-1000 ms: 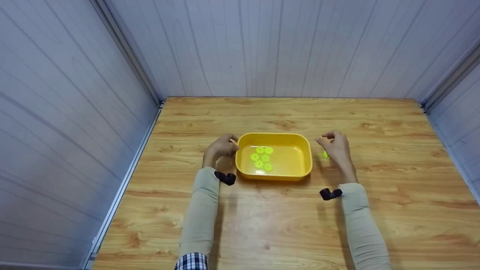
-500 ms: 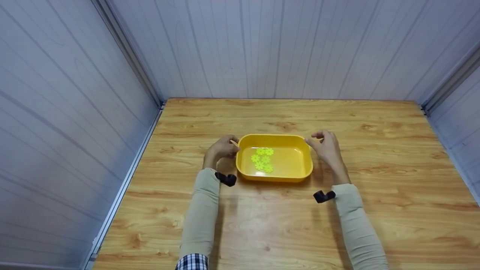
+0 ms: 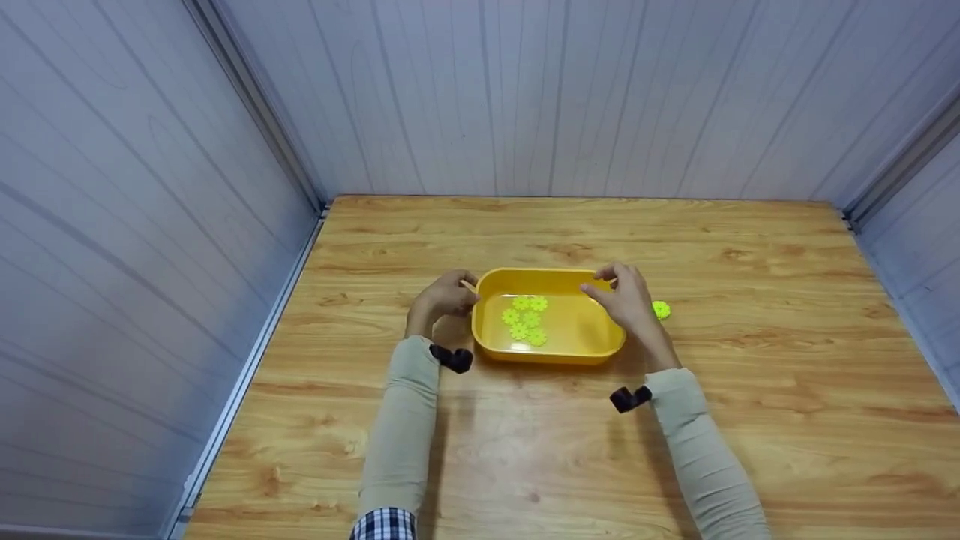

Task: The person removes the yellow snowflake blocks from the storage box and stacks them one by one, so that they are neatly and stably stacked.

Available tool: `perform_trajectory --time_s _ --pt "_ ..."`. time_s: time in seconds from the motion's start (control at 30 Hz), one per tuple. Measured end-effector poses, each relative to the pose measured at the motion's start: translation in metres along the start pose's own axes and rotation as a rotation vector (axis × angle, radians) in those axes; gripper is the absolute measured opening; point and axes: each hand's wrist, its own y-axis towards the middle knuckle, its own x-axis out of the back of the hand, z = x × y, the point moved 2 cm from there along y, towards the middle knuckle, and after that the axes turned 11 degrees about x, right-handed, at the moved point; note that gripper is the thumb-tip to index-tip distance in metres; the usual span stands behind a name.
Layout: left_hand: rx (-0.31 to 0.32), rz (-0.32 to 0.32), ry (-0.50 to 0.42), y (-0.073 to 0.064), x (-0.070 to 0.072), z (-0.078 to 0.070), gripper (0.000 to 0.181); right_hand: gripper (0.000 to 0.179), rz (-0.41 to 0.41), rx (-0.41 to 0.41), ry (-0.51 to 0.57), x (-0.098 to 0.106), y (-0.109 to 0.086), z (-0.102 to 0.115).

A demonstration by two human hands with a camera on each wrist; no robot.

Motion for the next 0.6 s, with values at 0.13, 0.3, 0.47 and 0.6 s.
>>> perform_trajectory --time_s 0.13,0.3,0.47,0.6 --pt "0.006 0.003 0.008 0.0 -0.002 -0.001 0.036 0.042 0.009 0.068 -0.003 -0.01 -0.001 0.004" --pt "0.011 -0.007 0.018 -0.001 -0.002 0.0 0.036 0.039 0.045 0.113 0.003 -0.022 -0.001 0.008" --pt "0.01 -0.015 0.02 0.0 -0.002 0.0 0.035 0.037 0.088 0.117 -0.022 -0.033 0.0 0.01" --pt "0.014 -0.012 0.02 -0.001 0.0 0.0 0.034 0.035 0.119 0.104 -0.047 -0.043 0.0 0.012"
